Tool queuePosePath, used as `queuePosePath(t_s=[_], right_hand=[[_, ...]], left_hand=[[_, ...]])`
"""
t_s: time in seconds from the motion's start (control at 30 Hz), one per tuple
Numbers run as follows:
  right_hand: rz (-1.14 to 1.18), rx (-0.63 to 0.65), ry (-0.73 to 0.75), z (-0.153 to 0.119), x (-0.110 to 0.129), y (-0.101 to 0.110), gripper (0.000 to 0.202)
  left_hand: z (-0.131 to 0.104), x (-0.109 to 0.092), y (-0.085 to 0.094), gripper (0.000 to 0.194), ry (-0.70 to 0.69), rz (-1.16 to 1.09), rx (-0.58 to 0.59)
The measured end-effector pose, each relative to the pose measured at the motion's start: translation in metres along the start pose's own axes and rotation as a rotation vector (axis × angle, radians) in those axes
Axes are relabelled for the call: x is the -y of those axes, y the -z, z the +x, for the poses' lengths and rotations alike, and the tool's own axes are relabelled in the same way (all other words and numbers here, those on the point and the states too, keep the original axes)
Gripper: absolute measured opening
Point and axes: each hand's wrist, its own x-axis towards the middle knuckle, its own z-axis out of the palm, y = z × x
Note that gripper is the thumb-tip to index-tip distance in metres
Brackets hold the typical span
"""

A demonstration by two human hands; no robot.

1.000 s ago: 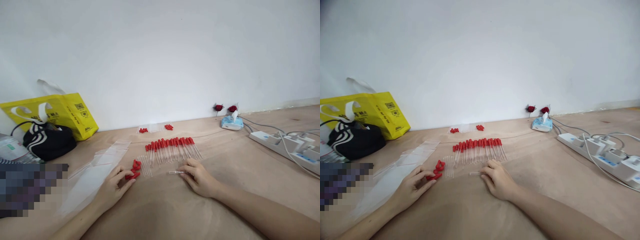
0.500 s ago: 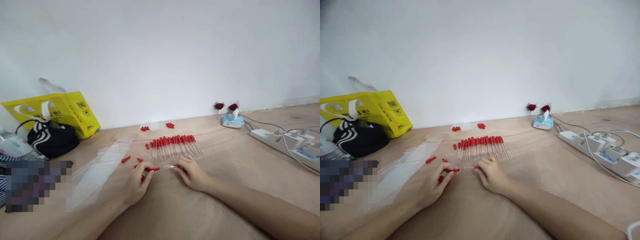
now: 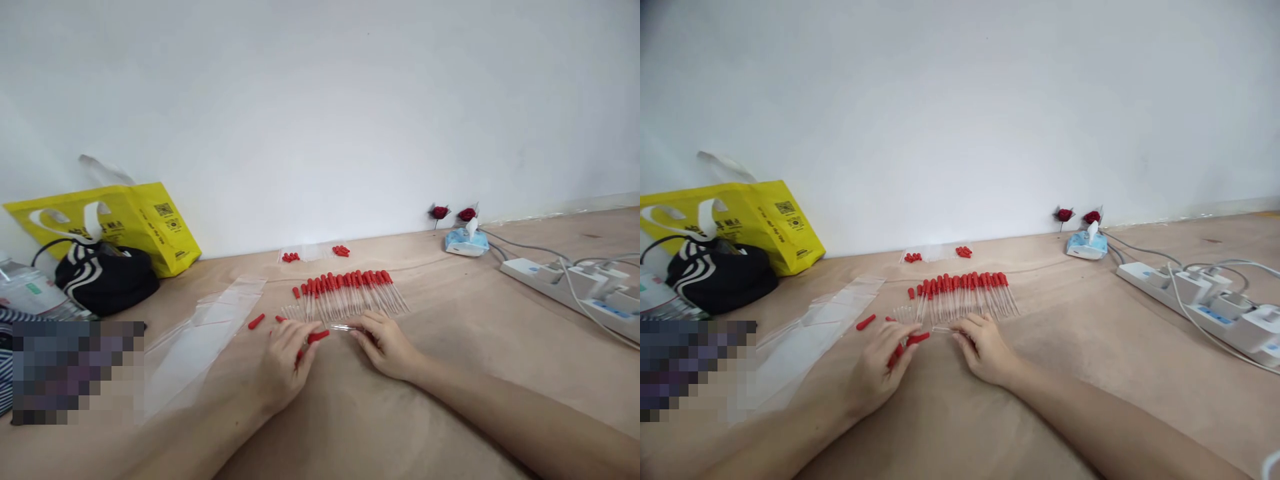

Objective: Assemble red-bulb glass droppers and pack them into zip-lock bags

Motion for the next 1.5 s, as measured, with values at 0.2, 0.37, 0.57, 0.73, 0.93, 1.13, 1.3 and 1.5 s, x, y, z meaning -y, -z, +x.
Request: queuePosePath(t_s=[0.2,0.37,0.57,0.73,0.93,1.13,1.3,1.5], right_hand=[[-0.007,-0.007,0.018,-0.001,0.004,0.002,0.017],[-0.019,-0.015,0.036,-0.001,0.004,0.001,0.015],[-0.009,0.001,0.101,-0.002,0.002,0.001,0.015],[-0.004,0.007,0.151,-0.004,-0.001,-0.001,0.017],[-0.013,0.084,0.174,-0.005,0.001,0.000,0.019],[-0.112,0.162,0.207,-0.002,0.001,0.009,0.021],[-0.170,0.147,0.212,0.000,0.003,0.009,0.021],[-0.164,0.123,0.211,-0.001,0.008,0.003,0.022]], left_hand=[[0.002,-0.010,-0.006,0.021,0.022,0.036,0.067],[0.004,-0.006,-0.006,0.018,0.104,-0.004,0.070],[0.004,-0.005,-0.009,0.015,0.122,-0.059,0.075],[0.004,-0.007,-0.010,0.011,0.144,-0.063,0.085],[0.004,-0.010,-0.009,0.012,0.117,-0.083,0.060],[0.003,-0.013,-0.008,0.011,0.023,-0.037,0.092],[0.005,-0.017,-0.008,0.013,-0.035,-0.014,0.098],[0.006,-0.020,-0.007,0.016,-0.066,-0.024,0.125]])
